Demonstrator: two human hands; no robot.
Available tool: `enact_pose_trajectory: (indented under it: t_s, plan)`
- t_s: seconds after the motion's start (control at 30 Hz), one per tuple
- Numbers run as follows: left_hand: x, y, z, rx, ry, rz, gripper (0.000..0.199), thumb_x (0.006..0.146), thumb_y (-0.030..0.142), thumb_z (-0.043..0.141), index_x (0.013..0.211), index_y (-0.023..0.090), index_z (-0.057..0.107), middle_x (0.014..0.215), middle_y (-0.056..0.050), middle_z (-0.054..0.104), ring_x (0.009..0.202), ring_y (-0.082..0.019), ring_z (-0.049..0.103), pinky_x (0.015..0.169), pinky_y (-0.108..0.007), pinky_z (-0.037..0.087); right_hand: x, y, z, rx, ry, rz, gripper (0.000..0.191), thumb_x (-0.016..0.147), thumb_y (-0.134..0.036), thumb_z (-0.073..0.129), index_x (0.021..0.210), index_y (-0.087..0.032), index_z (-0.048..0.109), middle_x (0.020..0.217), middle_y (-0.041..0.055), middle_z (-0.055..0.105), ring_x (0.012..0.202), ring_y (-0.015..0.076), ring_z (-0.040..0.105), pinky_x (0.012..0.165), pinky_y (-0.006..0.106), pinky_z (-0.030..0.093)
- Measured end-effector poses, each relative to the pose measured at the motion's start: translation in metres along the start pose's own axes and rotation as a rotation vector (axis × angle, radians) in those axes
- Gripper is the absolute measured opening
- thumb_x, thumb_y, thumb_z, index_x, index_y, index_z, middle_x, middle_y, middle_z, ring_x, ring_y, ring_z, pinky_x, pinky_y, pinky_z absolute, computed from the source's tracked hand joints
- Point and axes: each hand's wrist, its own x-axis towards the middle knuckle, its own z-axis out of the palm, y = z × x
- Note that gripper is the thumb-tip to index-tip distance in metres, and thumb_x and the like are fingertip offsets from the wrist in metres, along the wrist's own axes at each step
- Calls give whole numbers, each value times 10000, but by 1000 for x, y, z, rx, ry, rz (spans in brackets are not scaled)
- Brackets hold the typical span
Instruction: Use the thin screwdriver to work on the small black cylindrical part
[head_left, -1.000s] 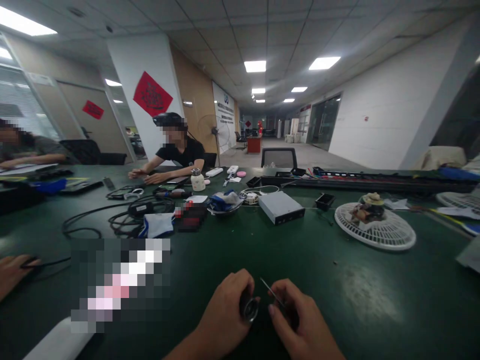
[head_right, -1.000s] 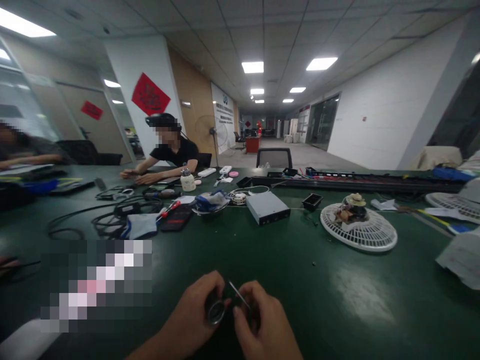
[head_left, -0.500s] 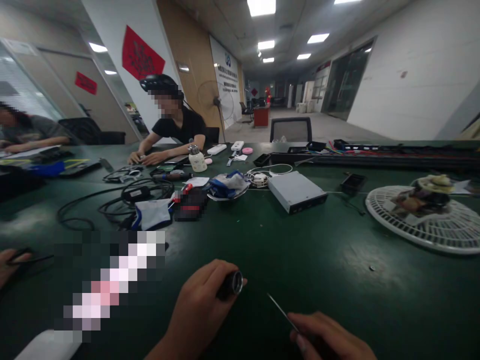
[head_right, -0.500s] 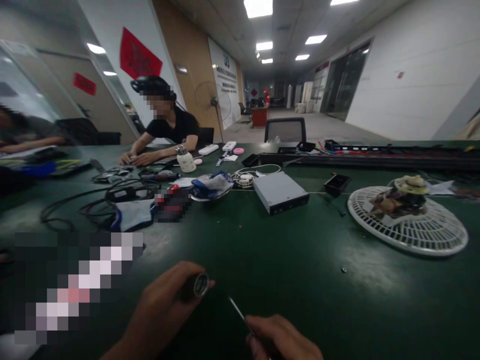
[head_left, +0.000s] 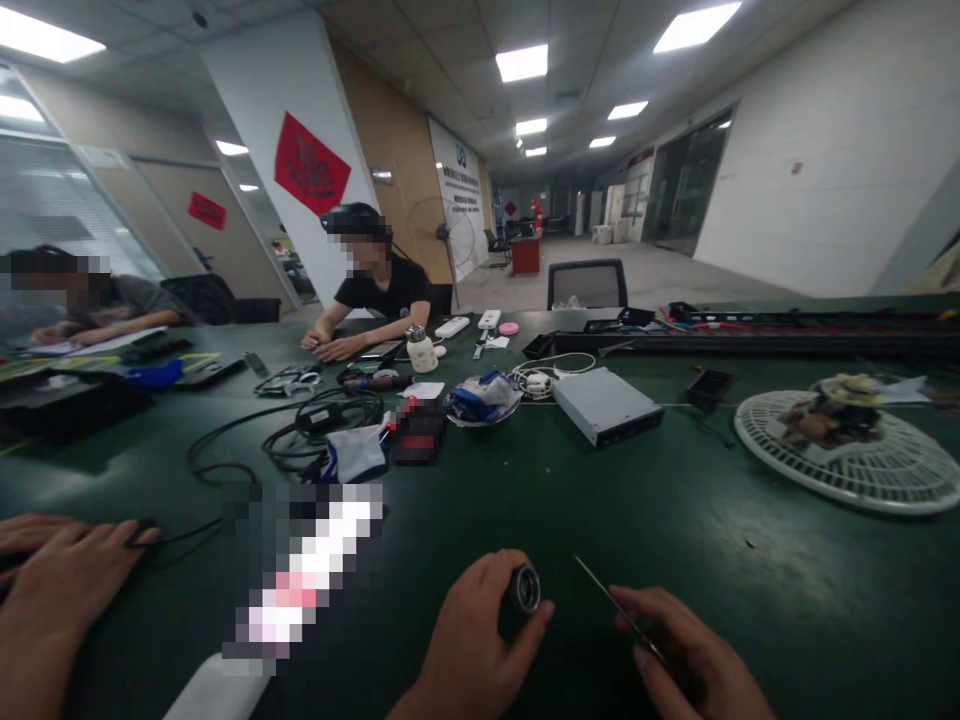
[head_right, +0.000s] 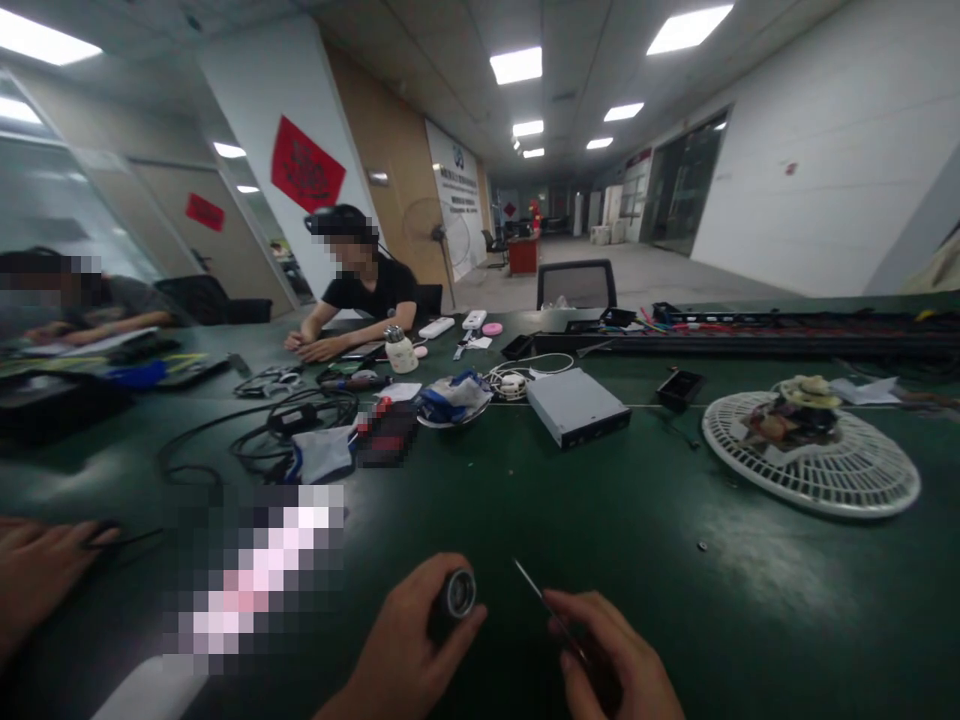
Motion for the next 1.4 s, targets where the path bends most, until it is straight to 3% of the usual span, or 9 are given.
enact_pose_trajectory:
  t_s: [0.17, 0.3, 0.47, 0.63, 0.97, 1.17, 1.4]
  plan:
    - [1, 4, -3, -31, -31, -3, 235, 936, 363, 490, 1103, 209, 551, 939, -67, 631, 849, -199, 609, 763, -323, 483, 3, 2, 2, -46, 60, 23, 349, 941, -321, 522, 1242, -230, 675, 1090, 118, 738, 994, 233, 714, 857, 305, 583]
    - [6, 10, -5, -16, -43, -23, 219, 944, 346, 456, 1062, 198, 568, 916, -72, 626, 839, -202, 603, 763, -328, 466, 3, -1, 2, -60, 69, 3, 317, 942, -341, 531, 1171, -221, 714, 1027, 103, 765, 912, 227, 735, 810, 294, 594]
    - [8, 13, -1, 13, -57, -23, 218, 910, 342, 502, 1061, 200, 572, 997, -76, 631, 927, -215, 590, 831, -341, 445, -7, -14, 3, -91, 112, -38, 290, 933, -320, 533, 1113, -217, 736, 956, 84, 771, 825, 208, 733, 712, 259, 585]
    - [5, 11, 3, 33, -93, -37, 246, 819, 389, 635, 981, 215, 576, 956, -30, 641, 892, -197, 578, 783, -304, 420, -23, -27, 4, -145, 151, -76, 257, 889, -299, 586, 1053, -205, 759, 841, 62, 758, 700, 183, 696, 636, 249, 551]
    - [-4, 22, 2, 183, -164, 30, 202, 845, 415, 606, 861, 214, 597, 834, -4, 656, 820, -179, 575, 681, -274, 369, -27, -34, 4, -297, 39, -247, 258, 862, -179, 555, 994, -195, 776, 708, 23, 693, 628, 159, 626, 611, 263, 453]
    - [-4, 20, 3, 244, -191, 68, 219, 856, 440, 603, 883, 223, 602, 845, -9, 658, 825, -184, 580, 677, -272, 370, -25, -34, 7, -339, -42, -233, 286, 864, -152, 548, 1037, -217, 767, 738, 15, 682, 648, 150, 622, 611, 254, 436]
    - [-1, 17, 8, 319, -216, 175, 171, 854, 393, 597, 861, 222, 589, 809, -14, 651, 783, -191, 569, 698, -292, 370, -24, -34, 13, -386, -13, -247, 311, 886, -150, 528, 1090, -227, 750, 751, 12, 665, 649, 137, 606, 609, 243, 435]
